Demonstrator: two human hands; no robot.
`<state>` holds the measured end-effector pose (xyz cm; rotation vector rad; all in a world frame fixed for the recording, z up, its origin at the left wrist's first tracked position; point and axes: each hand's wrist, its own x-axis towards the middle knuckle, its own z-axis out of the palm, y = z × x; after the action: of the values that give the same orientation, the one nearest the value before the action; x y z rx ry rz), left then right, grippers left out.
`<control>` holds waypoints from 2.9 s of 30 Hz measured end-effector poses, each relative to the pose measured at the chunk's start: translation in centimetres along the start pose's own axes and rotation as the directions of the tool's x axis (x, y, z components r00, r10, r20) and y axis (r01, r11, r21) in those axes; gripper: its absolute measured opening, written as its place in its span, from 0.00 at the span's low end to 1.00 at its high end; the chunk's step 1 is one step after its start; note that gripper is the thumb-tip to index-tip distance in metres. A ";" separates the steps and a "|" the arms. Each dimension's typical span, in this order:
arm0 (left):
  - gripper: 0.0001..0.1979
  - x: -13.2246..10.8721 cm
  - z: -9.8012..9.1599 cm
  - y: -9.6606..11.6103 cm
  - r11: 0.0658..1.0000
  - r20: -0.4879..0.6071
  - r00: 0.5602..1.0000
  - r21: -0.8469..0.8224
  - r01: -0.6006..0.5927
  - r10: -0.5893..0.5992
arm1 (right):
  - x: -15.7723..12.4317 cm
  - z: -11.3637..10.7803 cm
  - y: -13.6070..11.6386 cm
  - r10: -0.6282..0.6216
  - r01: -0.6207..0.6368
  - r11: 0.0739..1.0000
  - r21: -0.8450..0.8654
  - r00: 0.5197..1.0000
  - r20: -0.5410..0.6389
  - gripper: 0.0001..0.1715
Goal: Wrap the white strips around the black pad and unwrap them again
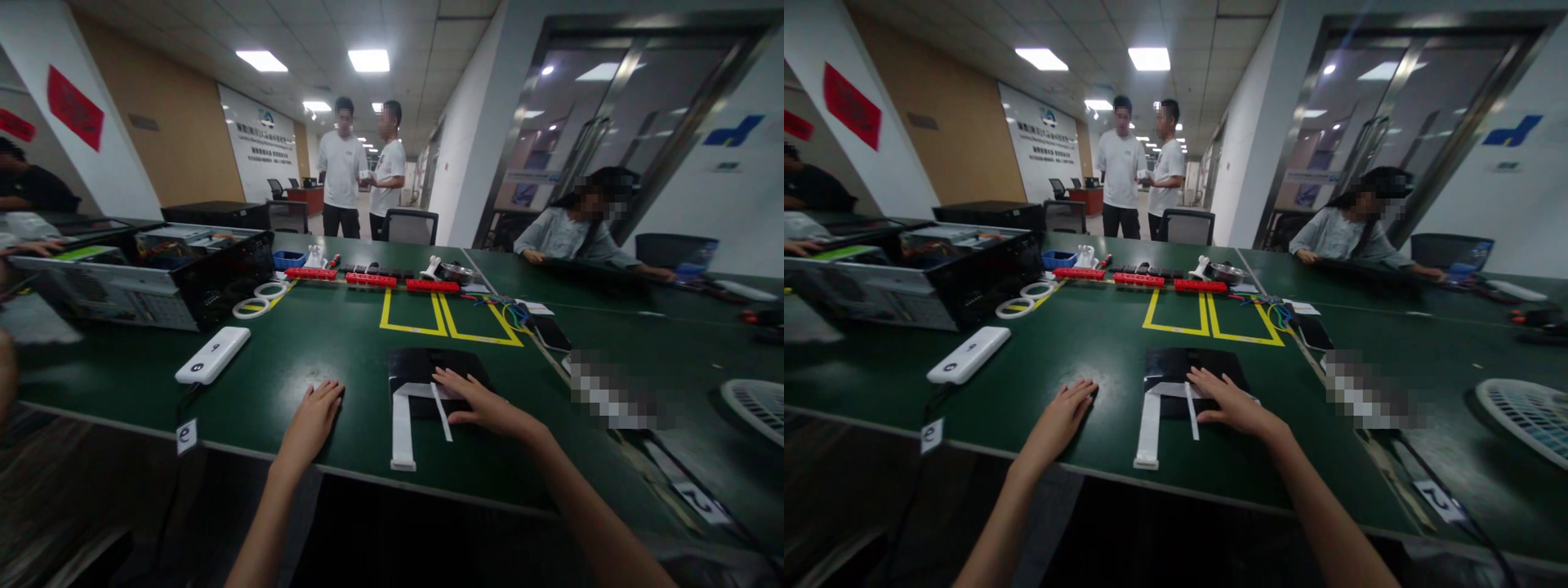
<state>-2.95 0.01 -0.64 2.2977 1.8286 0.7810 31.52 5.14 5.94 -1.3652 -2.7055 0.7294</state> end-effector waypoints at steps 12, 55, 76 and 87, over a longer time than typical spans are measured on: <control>0.18 0.0 0.0 0.2 1.000 0.006 1.000 0.015 0.007 -0.007 | -5.6 -3.2 10.2 0.211 -0.207 0.977 0.046 0.971 -0.112 0.48; 0.18 0.0 0.1 0.1 0.999 0.007 1.000 0.031 -0.007 0.007 | -10.4 -7.3 14.6 0.460 -0.671 0.730 -0.128 0.621 -0.635 0.24; 0.18 0.2 0.4 0.0 0.999 0.025 1.000 0.047 0.005 -0.006 | -1.5 -1.8 6.4 0.110 -0.142 0.972 -0.185 0.979 -0.172 0.46; 0.19 0.0 0.3 0.2 0.995 0.023 0.999 0.091 -0.034 0.032 | 2.3 1.7 -2.8 -0.138 0.111 0.930 -0.349 0.989 -0.054 0.42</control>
<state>-2.64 -0.01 -0.80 2.3875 1.8591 0.6878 27.67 4.81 5.17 -1.2256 -2.9219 0.1896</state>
